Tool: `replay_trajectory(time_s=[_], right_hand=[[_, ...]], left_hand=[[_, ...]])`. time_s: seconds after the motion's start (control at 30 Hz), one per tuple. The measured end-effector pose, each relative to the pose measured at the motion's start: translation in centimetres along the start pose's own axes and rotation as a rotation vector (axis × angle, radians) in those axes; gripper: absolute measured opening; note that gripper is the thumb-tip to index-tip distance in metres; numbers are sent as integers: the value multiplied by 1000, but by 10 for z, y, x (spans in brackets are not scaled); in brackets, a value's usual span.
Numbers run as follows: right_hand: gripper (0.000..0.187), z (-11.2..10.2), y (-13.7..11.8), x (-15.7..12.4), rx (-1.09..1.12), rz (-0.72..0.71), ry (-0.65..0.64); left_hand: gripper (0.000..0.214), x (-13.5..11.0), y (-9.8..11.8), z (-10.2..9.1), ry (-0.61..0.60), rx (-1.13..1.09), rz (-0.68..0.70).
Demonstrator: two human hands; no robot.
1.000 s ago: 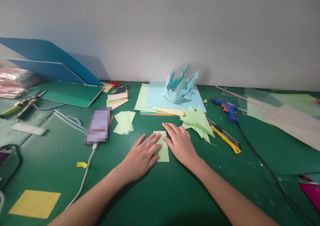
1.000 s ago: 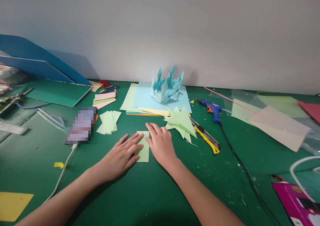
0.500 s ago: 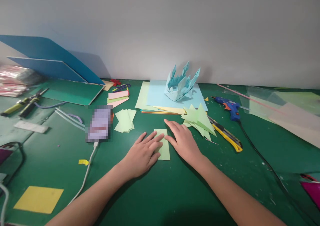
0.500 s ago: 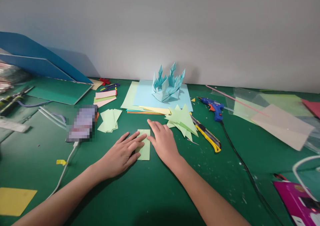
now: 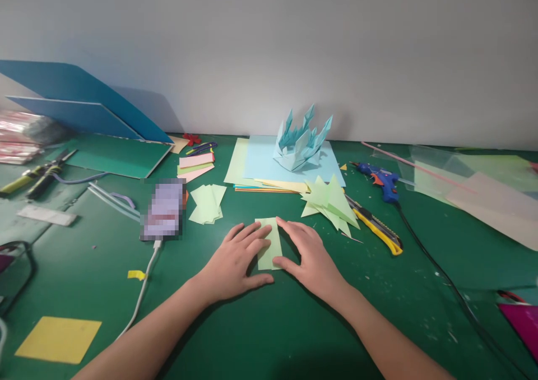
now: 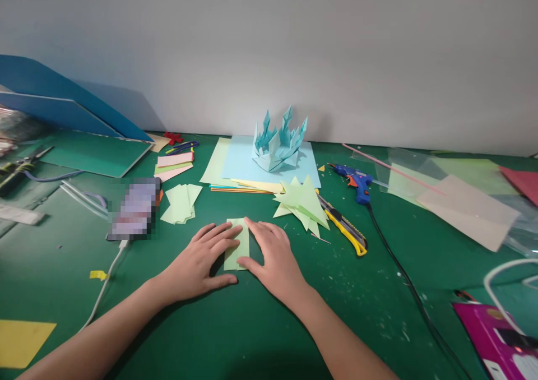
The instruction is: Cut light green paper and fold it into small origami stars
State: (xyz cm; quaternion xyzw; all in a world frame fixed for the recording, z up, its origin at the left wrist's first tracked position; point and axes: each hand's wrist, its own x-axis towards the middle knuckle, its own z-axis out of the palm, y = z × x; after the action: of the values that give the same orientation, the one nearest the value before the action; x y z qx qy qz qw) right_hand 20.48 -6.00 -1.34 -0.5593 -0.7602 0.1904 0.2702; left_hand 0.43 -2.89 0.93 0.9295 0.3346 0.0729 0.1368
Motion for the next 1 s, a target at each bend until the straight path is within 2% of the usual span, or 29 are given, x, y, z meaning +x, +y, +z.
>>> replay_trajectory(time_s=[0.13, 0.33, 0.5, 0.6, 0.7, 0.87, 0.93, 1.0], right_hand=[[42, 3, 2, 4, 90, -7, 46], [44, 1, 6, 6, 366, 2, 42], [48, 7, 3, 7, 673, 32, 28], [53, 10, 0, 6, 643, 23, 56], [46, 10, -2, 6, 509, -71, 45], [35, 7, -5, 7, 354, -211, 23], [31, 7, -5, 8, 346, -248, 47], [32, 7, -4, 8, 366, -298, 83]], left_hand=[[47, 2, -3, 2, 64, -27, 18], [28, 5, -8, 2, 186, -88, 138], [24, 5, -9, 1, 204, -132, 132], [20, 5, -8, 4, 249, -135, 42], [10, 4, -9, 8, 292, -116, -86], [26, 4, -9, 12, 271, -155, -114], [28, 5, -8, 12, 282, -220, -130], [29, 8, -8, 11, 316, -335, -204]])
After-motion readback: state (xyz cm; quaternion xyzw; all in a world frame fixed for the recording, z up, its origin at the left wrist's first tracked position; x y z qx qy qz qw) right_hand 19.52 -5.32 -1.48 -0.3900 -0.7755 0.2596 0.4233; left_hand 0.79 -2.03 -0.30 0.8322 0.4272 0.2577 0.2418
